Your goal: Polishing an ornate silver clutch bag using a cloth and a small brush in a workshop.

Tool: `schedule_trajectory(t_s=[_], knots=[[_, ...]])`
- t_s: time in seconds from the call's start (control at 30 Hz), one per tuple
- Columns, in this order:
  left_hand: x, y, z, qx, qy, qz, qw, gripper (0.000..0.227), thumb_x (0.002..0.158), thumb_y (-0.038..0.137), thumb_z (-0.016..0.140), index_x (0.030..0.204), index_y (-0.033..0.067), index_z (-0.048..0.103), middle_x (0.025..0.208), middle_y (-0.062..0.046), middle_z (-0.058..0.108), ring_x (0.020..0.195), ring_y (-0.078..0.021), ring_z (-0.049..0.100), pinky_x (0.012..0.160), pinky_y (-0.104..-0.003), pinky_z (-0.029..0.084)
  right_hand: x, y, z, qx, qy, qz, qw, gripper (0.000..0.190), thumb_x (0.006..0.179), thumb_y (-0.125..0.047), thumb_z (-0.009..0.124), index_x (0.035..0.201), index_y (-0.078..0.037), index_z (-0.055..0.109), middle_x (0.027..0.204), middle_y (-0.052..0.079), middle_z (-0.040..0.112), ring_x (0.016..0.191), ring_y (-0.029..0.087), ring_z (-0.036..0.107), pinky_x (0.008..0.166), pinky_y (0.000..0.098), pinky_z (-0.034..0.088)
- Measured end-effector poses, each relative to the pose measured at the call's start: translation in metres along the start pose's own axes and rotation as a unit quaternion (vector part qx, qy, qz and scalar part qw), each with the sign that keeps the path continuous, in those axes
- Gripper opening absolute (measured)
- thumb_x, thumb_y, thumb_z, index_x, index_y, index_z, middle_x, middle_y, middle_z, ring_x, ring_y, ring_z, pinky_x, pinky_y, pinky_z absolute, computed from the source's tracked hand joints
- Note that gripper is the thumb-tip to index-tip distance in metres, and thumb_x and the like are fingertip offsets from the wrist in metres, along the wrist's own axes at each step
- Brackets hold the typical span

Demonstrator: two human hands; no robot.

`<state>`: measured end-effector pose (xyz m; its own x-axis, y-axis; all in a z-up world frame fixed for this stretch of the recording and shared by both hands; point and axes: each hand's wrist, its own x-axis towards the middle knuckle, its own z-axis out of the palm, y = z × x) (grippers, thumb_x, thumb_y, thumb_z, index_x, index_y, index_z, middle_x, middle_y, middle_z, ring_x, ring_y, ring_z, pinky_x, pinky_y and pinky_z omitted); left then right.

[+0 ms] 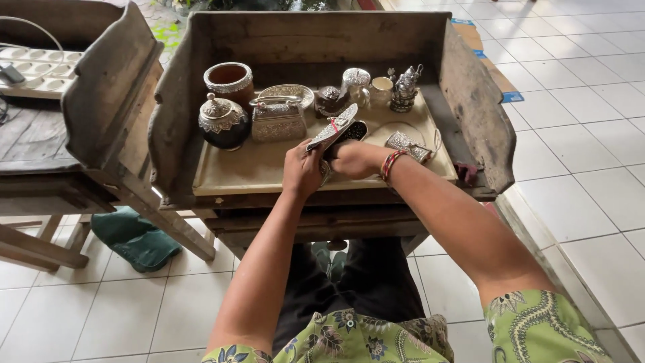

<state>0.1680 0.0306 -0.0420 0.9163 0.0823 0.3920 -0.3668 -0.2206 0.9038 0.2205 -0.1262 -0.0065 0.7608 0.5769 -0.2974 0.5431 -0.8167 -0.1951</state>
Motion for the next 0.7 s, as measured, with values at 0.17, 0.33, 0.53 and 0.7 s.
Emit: schedule_trajectory(t_s=[0.17,0.33,0.53,0.7], knots=[[0.005,-0.020,-0.002,-0.007,0.005,0.003,1.000,0.031,0.092,0.033,0.057,0.073,0.0091,0.061,0.067,-0.012,0.054,0.071,-0.0147,0.052,0.070,-0.034,0.049,0.017,0.014,-0.005,-0.116,0.011,0.035,0.993,0.054,0.084,-0.051,0.049,0.099,-0.008,0.078,0.097,0.012,0.078,0.105,0.031,0.073,0.090,0.0444,0.058],[0.002,-0.018,0.002,0.008,-0.009,0.005,1.000,0.029,0.092,0.033,0.057,0.076,0.0110,0.065,0.071,-0.012,0.061,0.071,-0.0147,0.056,0.071,-0.034,0.051,-0.010,0.002,-0.006,-0.060,-0.021,0.021,0.998,0.055,0.089,-0.038,0.045,0.106,0.005,0.074,0.104,0.025,0.075,0.110,0.040,0.069,0.096,0.0503,0.054],[0.000,-0.002,-0.001,0.018,-0.005,0.008,1.000,0.030,0.093,0.034,0.056,0.078,0.0099,0.066,0.073,-0.014,0.063,0.072,-0.0189,0.060,0.072,-0.036,0.052,-0.003,0.029,0.019,-0.367,0.263,-0.222,0.864,0.027,0.088,-0.013,0.048,0.081,0.000,0.071,0.074,0.015,0.071,0.083,0.031,0.075,0.090,0.0381,0.057],[0.004,-0.022,0.000,0.007,-0.006,0.027,1.000,0.028,0.094,0.031,0.057,0.077,0.0100,0.066,0.073,-0.012,0.062,0.073,-0.0144,0.058,0.072,-0.034,0.051,0.011,0.010,0.017,-0.150,0.108,-0.027,0.982,0.050,0.088,-0.042,0.040,0.101,-0.010,0.076,0.116,0.009,0.074,0.124,0.030,0.061,0.108,0.0562,0.041]])
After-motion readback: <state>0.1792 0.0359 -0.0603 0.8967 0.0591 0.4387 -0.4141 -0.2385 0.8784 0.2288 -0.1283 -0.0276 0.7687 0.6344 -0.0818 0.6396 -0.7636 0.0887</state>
